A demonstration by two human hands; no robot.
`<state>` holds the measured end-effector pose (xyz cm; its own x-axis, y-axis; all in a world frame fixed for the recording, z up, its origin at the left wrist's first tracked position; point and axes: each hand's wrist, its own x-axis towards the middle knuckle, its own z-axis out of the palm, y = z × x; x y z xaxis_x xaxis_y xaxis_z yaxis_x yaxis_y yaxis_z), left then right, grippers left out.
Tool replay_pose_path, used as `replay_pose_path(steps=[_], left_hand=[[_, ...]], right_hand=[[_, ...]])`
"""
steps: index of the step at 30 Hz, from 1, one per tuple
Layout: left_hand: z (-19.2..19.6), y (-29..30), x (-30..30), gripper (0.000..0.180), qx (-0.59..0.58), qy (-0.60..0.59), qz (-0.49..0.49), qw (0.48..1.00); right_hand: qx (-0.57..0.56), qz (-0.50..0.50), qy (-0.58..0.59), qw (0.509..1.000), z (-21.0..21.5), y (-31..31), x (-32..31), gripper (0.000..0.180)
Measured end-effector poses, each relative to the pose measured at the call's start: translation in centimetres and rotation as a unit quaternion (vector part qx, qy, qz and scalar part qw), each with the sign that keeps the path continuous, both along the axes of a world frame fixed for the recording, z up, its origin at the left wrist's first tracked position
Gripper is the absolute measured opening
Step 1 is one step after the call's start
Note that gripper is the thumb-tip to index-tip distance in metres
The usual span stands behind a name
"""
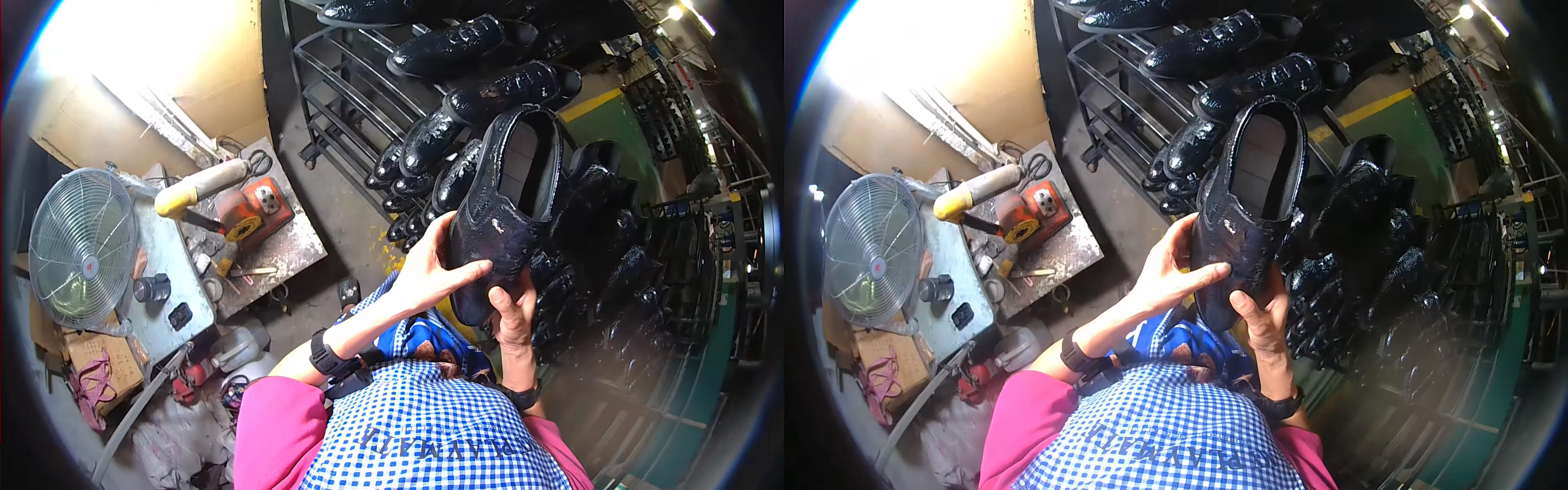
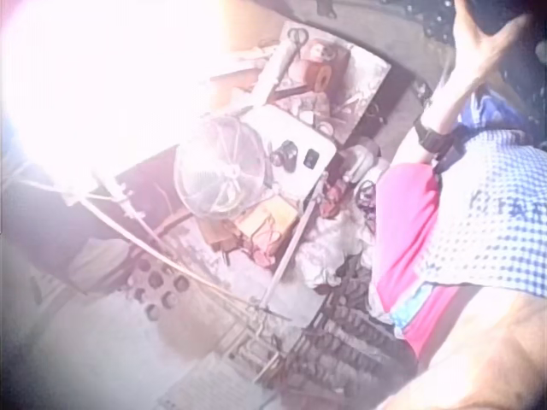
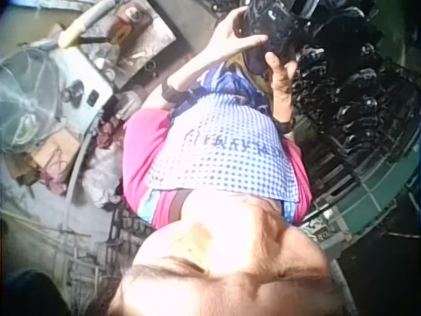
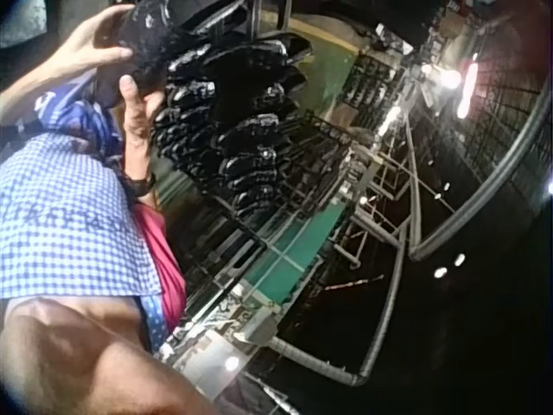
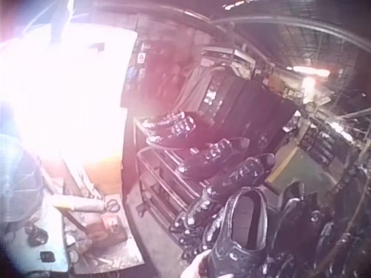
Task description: The recorder is inspecting and handling manufactured black shoes on a storage rack.
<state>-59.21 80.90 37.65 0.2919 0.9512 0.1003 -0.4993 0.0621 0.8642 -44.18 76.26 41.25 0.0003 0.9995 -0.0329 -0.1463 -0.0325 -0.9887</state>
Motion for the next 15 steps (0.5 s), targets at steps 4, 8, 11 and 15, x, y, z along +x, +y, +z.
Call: replay_pose_path(steps=[4,8,11,15], left_hand=[[0.1,0.3,0.0,0.056,-0.124,-0.041,0.014,0.991],[-0.8,0.4,-0.1,0.054,-0.133,-0.083,-0.012,0.988],[-0.6,0.1,-0.7,0.061,-0.094,-0.093,-0.061,0.989],[-0.8,-0.9,-1.0,0.083,-0.006,-0.022,-0.083,0.996]], right_hand=[[0.006,0.018,-0.044,0.999,0.4,-0.1,-0.2,0.062],[0.005,0.01,-0.054,0.998,-0.4,-0.5,-0.2,0.061],[-0.009,0.0,-0.048,0.999,-0.7,-0.7,-0.1,0.06],[0.001,0.001,-0.066,0.998,-0.9,-0.9,0.1,0.059]])
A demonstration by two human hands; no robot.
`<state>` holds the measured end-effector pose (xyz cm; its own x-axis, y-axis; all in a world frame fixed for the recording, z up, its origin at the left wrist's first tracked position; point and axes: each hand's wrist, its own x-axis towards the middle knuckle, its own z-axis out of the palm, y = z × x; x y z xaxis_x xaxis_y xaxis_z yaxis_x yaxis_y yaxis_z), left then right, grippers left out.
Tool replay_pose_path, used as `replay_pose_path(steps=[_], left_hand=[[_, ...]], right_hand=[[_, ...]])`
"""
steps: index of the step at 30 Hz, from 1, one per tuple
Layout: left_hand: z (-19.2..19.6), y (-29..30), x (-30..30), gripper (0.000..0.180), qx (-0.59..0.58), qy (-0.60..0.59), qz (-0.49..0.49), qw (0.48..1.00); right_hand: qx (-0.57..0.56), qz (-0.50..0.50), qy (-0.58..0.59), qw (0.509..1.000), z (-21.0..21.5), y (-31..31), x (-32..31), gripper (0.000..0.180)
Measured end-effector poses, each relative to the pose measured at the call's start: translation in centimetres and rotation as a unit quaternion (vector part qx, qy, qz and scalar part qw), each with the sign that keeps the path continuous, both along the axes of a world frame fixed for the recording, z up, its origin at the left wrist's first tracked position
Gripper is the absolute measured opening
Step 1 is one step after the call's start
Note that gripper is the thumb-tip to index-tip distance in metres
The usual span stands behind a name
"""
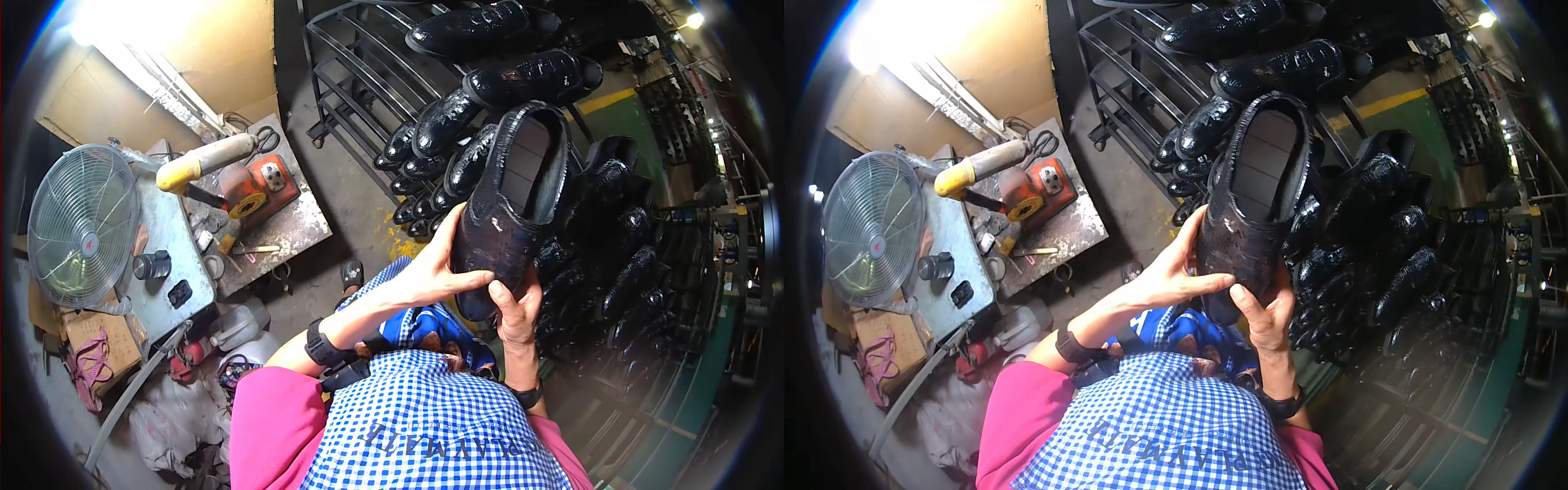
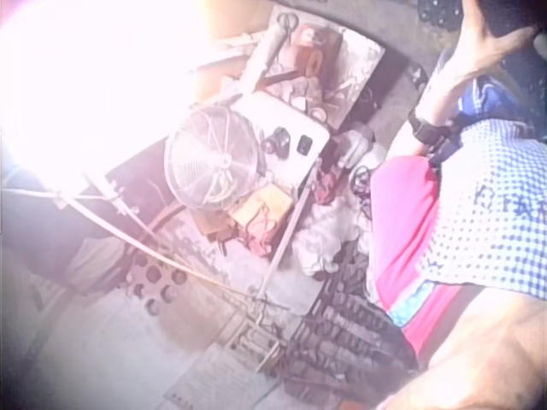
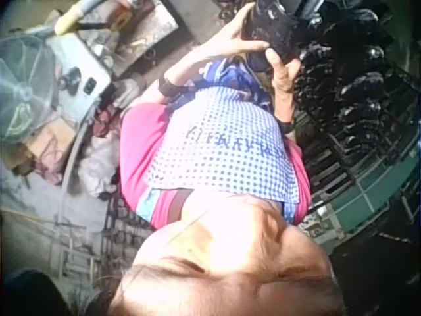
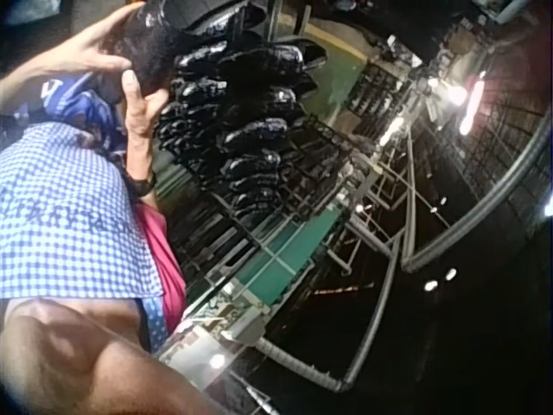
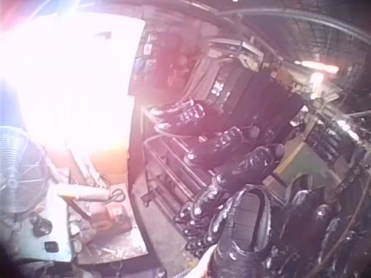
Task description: The recorder is inspecting and handling manufactured black shoes on a storage rack.
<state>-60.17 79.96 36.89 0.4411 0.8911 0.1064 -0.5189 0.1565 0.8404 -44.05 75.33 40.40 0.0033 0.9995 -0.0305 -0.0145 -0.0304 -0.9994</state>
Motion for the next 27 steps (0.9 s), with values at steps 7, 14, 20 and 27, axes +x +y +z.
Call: replay_pose_path(steps=[7,14,20,27], left_hand=[[0.1,0.7,-0.6,0.056,-0.083,0.014,0.054,0.995],[-0.6,0.1,-1.9,0.067,-0.019,0.075,-0.001,0.997],[-1.3,-0.3,-2.1,0.075,0.003,0.092,0.001,0.996],[-1.7,0.0,-2.3,0.073,-0.005,0.034,0.018,0.999]], right_hand=[[0.021,0.028,-0.052,0.998,0.3,0.0,-0.5,0.06],[-0.017,0.031,-0.005,0.999,0.3,-0.2,-0.6,0.059],[-0.03,0.044,-0.02,0.998,0.7,-0.2,-0.8,0.059],[-0.021,0.058,0.002,0.998,0.3,0.0,-0.2,0.061]])
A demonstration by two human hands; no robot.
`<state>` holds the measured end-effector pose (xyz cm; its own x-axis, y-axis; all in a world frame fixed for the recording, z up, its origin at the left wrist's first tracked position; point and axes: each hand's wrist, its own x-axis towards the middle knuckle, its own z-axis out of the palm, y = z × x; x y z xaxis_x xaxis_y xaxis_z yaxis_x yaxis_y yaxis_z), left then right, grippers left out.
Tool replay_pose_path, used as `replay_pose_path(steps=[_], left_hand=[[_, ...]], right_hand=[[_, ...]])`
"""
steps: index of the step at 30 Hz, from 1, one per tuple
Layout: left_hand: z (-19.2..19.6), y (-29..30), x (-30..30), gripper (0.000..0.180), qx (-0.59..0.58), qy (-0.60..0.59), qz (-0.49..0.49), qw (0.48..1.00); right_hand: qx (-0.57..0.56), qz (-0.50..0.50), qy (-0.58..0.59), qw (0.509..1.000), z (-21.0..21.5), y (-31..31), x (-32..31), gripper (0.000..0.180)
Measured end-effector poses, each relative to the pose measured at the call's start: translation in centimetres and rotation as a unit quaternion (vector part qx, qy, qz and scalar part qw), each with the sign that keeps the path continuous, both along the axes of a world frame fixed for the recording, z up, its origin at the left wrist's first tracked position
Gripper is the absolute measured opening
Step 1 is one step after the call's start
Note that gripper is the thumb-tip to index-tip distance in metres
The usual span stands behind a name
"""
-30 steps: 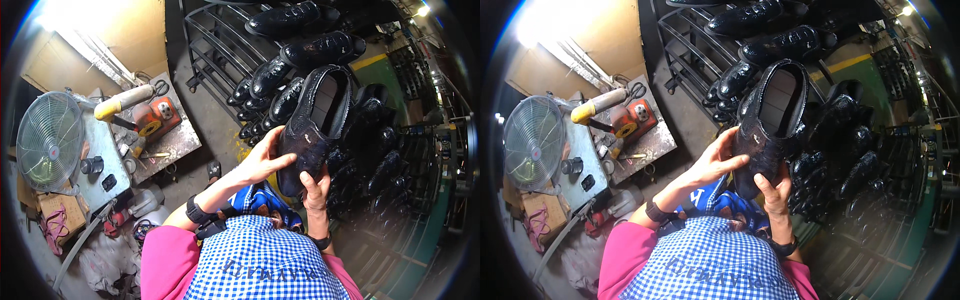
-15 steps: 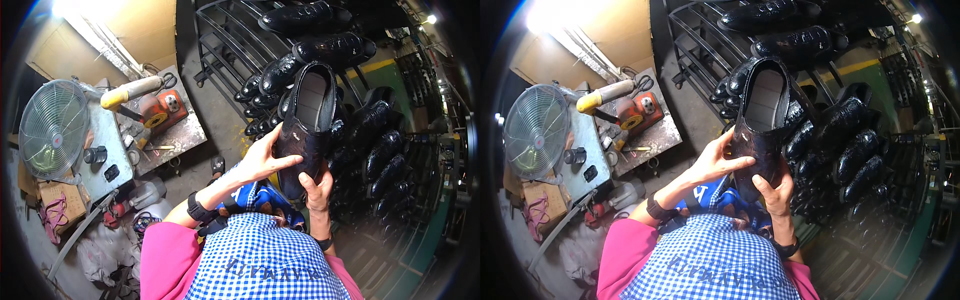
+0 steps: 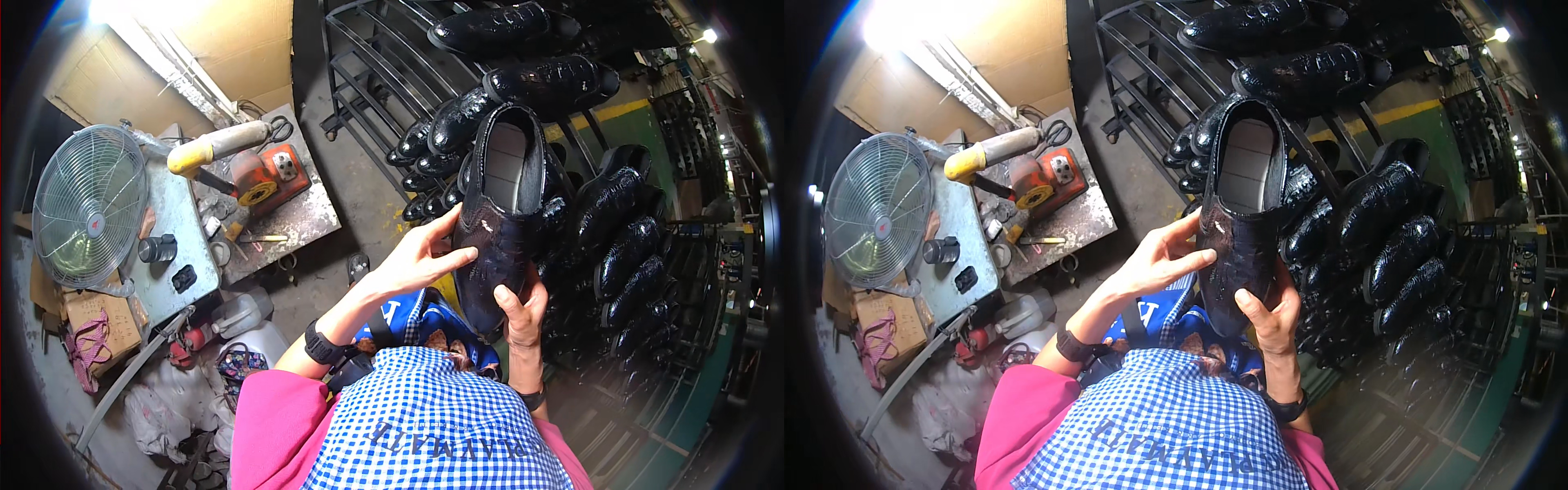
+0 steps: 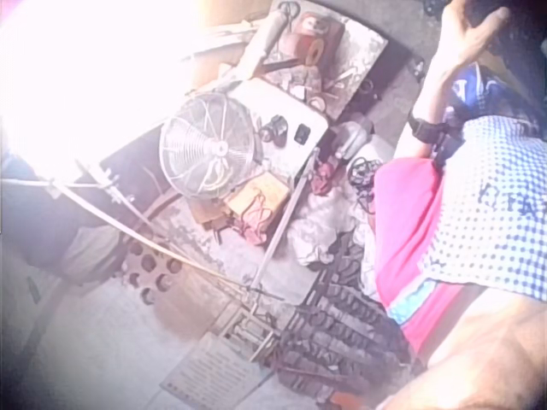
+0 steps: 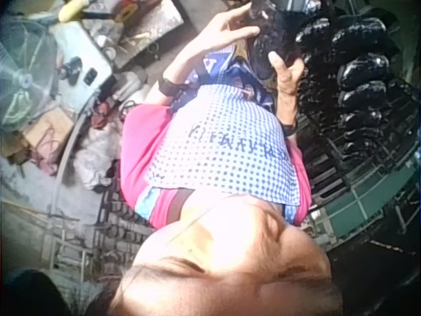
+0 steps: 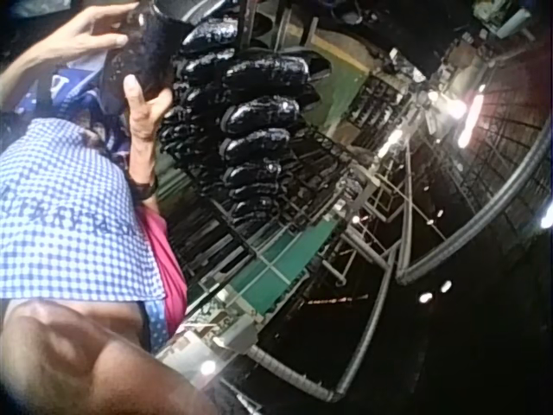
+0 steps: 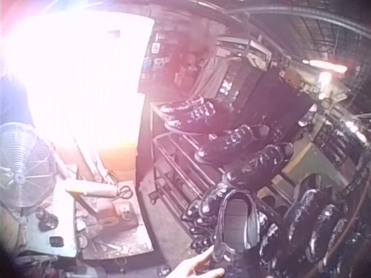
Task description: The recorder is inspecting and handling manufactured black shoes on a storage rack.
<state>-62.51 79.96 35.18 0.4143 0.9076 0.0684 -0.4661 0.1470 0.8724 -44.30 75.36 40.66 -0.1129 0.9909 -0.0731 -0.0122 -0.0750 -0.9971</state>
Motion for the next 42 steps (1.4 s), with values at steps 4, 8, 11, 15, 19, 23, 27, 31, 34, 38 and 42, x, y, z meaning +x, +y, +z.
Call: replay_pose_path(steps=[4,8,11,15,19,23,27,31,34,38,42], left_hand=[[0.6,-0.5,0.2,0.065,0.053,0.145,0.045,0.987],[-1.3,0.3,-1.1,0.056,-0.112,0.0,-0.037,0.993],[-0.1,-0.7,-0.6,0.059,0.0,0.104,0.032,0.994],[0.4,-0.6,-0.9,0.072,-0.015,0.032,0.019,0.999],[-0.1,-1.3,-0.6,0.076,0.002,0.067,0.028,0.997],[0.0,-1.6,-0.7,0.071,0.005,0.058,0.012,0.998],[0.6,-1.8,-0.8,0.072,-0.031,-0.004,-0.024,0.999],[1.4,-3.1,0.5,0.077,-0.022,0.044,0.003,0.999],[0.5,-4.1,2.2,0.079,-0.009,0.118,0.067,0.991],[0.2,-4.9,2.9,0.07,-0.072,0.029,0.066,0.995],[0.1,-6.3,3.0,0.071,-0.086,0.004,0.072,0.994]], right_hand=[[-0.008,0.0,-0.048,0.999,0.3,0.0,-0.5,0.061],[-0.016,0.005,0.0,1.0,0.5,0.0,-0.4,0.06],[-0.023,0.005,-0.009,1.0,0.3,0.0,-0.6,0.06],[-0.031,-0.003,0.001,1.0,0.1,-0.1,-0.8,0.06],[-0.032,0.009,0.014,0.999,0.0,-0.3,-0.8,0.059],[-0.031,0.003,0.002,1.0,0.0,-0.7,-1.0,0.057],[-0.026,0.018,0.024,0.999,-0.3,-1.1,0.4,0.056],[-0.041,0.026,0.03,0.998,-0.1,-1.8,1.3,0.056],[-0.028,0.033,-0.05,0.998,-0.1,-2.5,1.4,0.056],[-0.047,0.038,0.003,0.998,-0.7,-2.7,3.0,0.055],[-0.064,0.059,0.036,0.996,-1.1,-3.0,3.4,0.055]])
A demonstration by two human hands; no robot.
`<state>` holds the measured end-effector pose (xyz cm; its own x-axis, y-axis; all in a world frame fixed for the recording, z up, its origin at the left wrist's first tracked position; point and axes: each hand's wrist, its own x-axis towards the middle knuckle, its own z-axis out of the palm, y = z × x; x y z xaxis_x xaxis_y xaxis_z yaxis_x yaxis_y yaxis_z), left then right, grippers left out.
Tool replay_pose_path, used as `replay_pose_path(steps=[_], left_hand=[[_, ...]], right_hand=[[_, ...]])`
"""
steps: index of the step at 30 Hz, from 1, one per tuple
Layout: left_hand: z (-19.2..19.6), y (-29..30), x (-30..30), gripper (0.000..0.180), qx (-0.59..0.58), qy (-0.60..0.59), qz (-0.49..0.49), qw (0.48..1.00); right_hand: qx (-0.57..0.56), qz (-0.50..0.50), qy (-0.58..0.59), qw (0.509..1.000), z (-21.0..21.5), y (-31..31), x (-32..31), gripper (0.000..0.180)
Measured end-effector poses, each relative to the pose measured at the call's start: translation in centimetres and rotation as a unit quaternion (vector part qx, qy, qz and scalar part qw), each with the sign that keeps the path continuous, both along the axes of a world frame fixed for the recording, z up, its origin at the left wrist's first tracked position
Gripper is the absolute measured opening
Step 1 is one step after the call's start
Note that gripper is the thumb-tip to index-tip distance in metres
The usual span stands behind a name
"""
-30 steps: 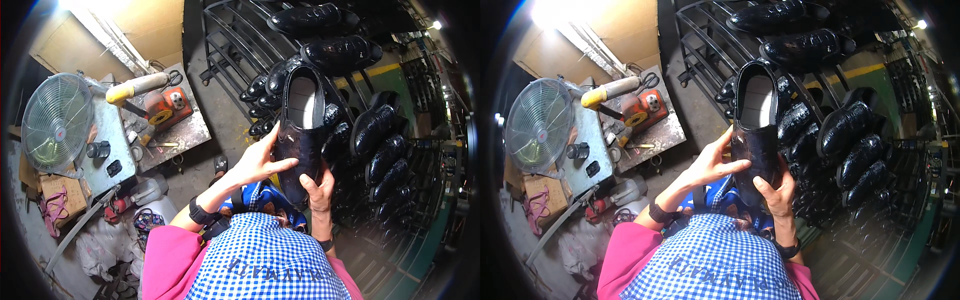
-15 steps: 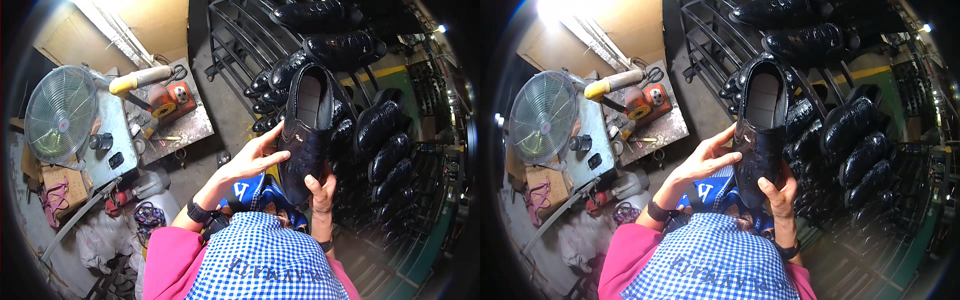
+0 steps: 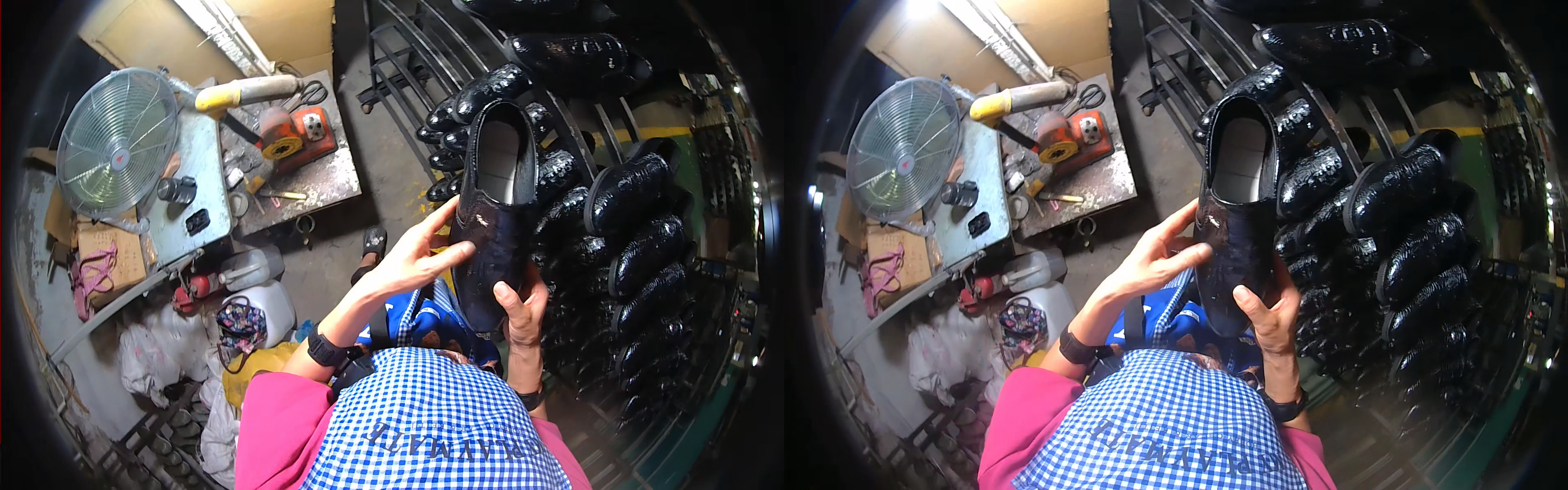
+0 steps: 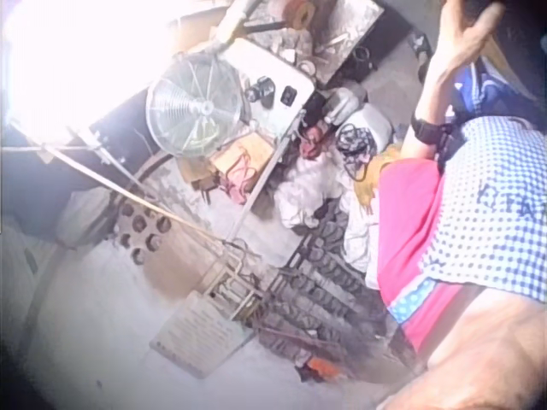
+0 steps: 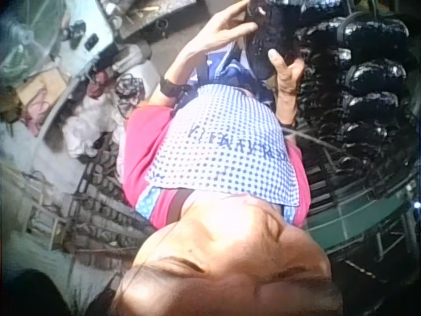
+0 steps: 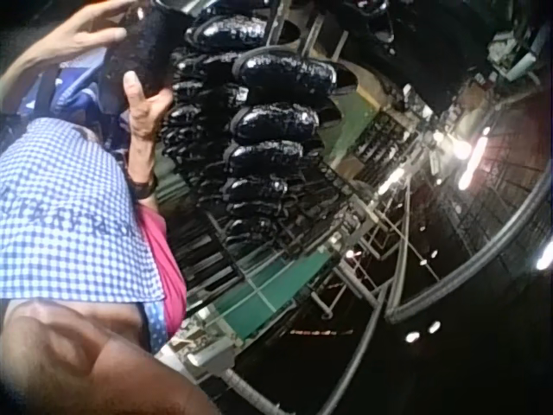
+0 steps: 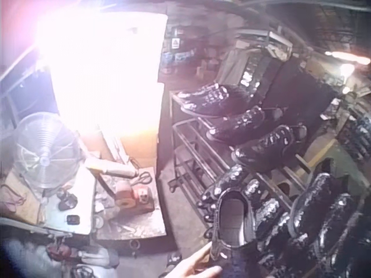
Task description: The recorder is inspecting and handling manufactured black shoes on a storage rack.
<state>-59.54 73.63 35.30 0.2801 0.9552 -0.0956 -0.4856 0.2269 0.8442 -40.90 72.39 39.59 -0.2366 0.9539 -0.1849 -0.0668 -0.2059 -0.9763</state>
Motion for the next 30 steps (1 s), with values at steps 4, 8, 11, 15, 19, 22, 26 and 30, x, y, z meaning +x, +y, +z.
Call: replay_pose_path(steps=[4,8,11,15,19,22,26,30], left_hand=[[-1.3,-1.7,1.0,0.075,0.013,0.108,0.066,0.992],[-2.8,-2.8,-0.1,0.055,-0.129,-0.069,0.12,0.982],[-3.0,-3.7,0.3,0.06,-0.007,0.146,0.131,0.981],[-3.5,-3.5,-0.5,0.047,-0.103,0.14,0.103,0.979],[-4.9,-3.9,-2.5,0.042,-0.093,0.03,0.043,0.994],[-4.5,-4.0,-4.8,0.044,-0.06,-0.013,0.003,0.998],[-4.5,-3.8,-7.0,0.052,-0.103,-0.089,-0.009,0.991],[-4.2,-3.2,-8.1,0.052,-0.139,-0.022,-0.016,0.99]], right_hand=[[-0.003,0.033,-0.051,0.998,-1.0,-0.1,-0.1,0.055],[-0.079,0.062,0.03,0.995,-1.9,-0.1,-0.5,0.057],[-0.069,0.08,-0.016,0.994,-2.7,-0.7,-1.4,0.064],[-0.052,0.083,-0.055,0.994,-2.7,-0.7,-2.9,0.066],[-0.039,0.062,-0.082,0.994,-3.2,-1.6,-4.1,0.067],[-0.031,0.043,-0.108,0.993,-3.0,-1.9,-5.3,0.066],[-0.096,0.01,-0.039,0.995,-2.3,-2.0,-7.4,0.066],[-0.049,-0.007,-0.11,0.993,-2.9,-3.1,-9.6,0.065]])
